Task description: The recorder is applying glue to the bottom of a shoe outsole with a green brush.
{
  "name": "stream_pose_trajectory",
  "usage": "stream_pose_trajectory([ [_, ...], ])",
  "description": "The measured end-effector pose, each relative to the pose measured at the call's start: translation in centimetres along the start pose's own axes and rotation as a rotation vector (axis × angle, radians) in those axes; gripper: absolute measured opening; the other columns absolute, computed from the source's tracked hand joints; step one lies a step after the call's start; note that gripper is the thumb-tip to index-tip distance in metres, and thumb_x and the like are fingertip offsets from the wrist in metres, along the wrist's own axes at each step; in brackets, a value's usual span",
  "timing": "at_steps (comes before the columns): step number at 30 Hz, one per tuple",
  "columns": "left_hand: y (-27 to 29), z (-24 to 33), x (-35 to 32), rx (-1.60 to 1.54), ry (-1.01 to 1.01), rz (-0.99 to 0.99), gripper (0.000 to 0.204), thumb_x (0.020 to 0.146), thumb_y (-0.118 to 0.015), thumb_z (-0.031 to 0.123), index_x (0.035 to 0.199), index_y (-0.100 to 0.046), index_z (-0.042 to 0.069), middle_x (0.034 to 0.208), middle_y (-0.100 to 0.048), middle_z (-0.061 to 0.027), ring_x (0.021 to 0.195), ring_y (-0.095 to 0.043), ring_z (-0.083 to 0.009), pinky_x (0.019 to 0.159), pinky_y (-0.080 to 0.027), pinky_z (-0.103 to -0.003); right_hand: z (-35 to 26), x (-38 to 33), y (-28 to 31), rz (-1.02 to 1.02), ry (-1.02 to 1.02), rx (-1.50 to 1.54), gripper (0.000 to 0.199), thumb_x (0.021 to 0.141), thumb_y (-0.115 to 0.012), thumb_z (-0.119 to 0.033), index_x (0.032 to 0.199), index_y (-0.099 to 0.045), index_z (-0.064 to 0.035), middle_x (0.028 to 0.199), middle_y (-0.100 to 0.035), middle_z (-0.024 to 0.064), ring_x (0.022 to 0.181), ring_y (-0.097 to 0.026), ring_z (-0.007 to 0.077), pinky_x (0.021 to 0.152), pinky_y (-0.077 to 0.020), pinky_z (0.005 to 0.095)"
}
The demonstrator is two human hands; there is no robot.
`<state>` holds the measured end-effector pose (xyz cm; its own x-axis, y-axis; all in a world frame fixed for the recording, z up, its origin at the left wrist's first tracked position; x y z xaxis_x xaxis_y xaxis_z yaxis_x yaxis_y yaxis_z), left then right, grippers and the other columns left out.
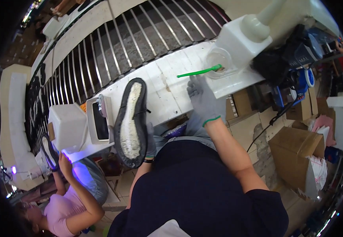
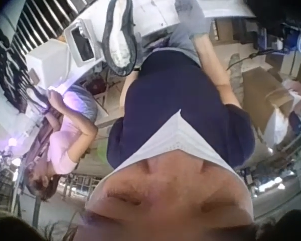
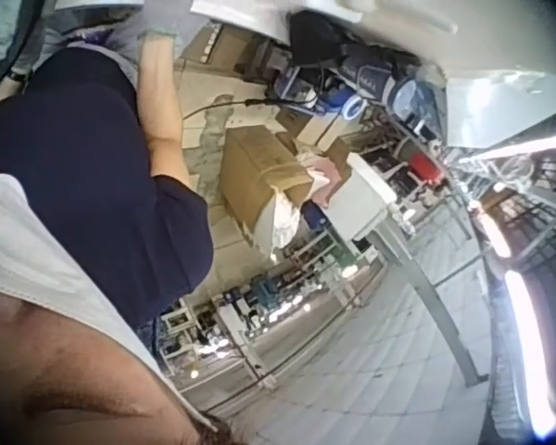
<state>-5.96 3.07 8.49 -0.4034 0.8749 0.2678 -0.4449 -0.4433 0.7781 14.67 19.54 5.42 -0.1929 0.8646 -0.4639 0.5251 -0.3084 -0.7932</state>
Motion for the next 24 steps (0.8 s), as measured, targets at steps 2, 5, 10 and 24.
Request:
stream_pose_trajectory([
  [2,0.6,0.2,0.0,0.166,-0.007,0.02,0.063,0.09,-0.06,0.041,0.142,-0.04,0.011,0.14,-0.049,-0.007,0.13,-0.042,-0.0249,0.114,-0.014,-0.053,0.8,1.0,-1.7,-0.124,-0.065,0.119,0.027,0.095,-0.059,-0.017,0.116,-0.053,-0.0026,0.112,-0.059,0.0109,0.096,-0.056,0.0208,0.086,-0.048,0.0342],
  [5,0.6,0.0,0.1,0.112,0.041,-0.019,0.066,0.089,-0.058,0.048,0.143,-0.039,0.015,0.14,-0.05,-0.0022,0.132,-0.041,-0.0224,0.116,-0.005,-0.059,-0.1,1.7,-1.5,0.083,0.019,0.067,0.025,0.095,-0.06,-0.016,0.116,-0.054,-0.0047,0.106,-0.061,0.0095,0.09,-0.057,0.0197,0.08,-0.048,0.0307],
  [10,1.3,-0.9,0.1,-0.204,0.113,0.079,0.068,0.088,-0.059,0.047,0.144,-0.036,0.015,0.14,-0.048,-0.005,0.132,-0.041,-0.0245,0.115,-0.006,-0.06,-3.3,-1.6,-0.8,-0.008,0.158,-0.077,0.024,0.096,-0.056,-0.013,0.117,-0.056,-0.0012,0.094,-0.059,0.006,0.091,-0.056,0.0175,0.084,-0.0478,0.0315],
  [24,-0.7,0.1,-0.5,-0.544,0.01,0.302,0.075,0.086,-0.063,0.044,0.145,-0.029,0.013,0.141,-0.044,-0.013,0.132,-0.04,-0.0304,0.114,-0.008,-0.061,-14.8,-2.7,-3.6,0.422,0.682,-2.316,0.026,0.082,-0.066,-0.028,0.1,-0.071,-0.0104,0.091,-0.068,0.0126,0.084,-0.064,0.0304,0.075,-0.0498,0.039],
])
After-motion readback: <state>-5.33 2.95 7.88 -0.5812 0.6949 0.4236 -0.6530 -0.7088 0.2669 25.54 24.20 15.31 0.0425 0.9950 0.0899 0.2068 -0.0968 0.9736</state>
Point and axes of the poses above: each hand's wrist, its own x-axis towards the middle knuckle, its own y-axis out of the back of the hand, z = x × y, the point moved 6 cm from there along x, towards the middle knuckle
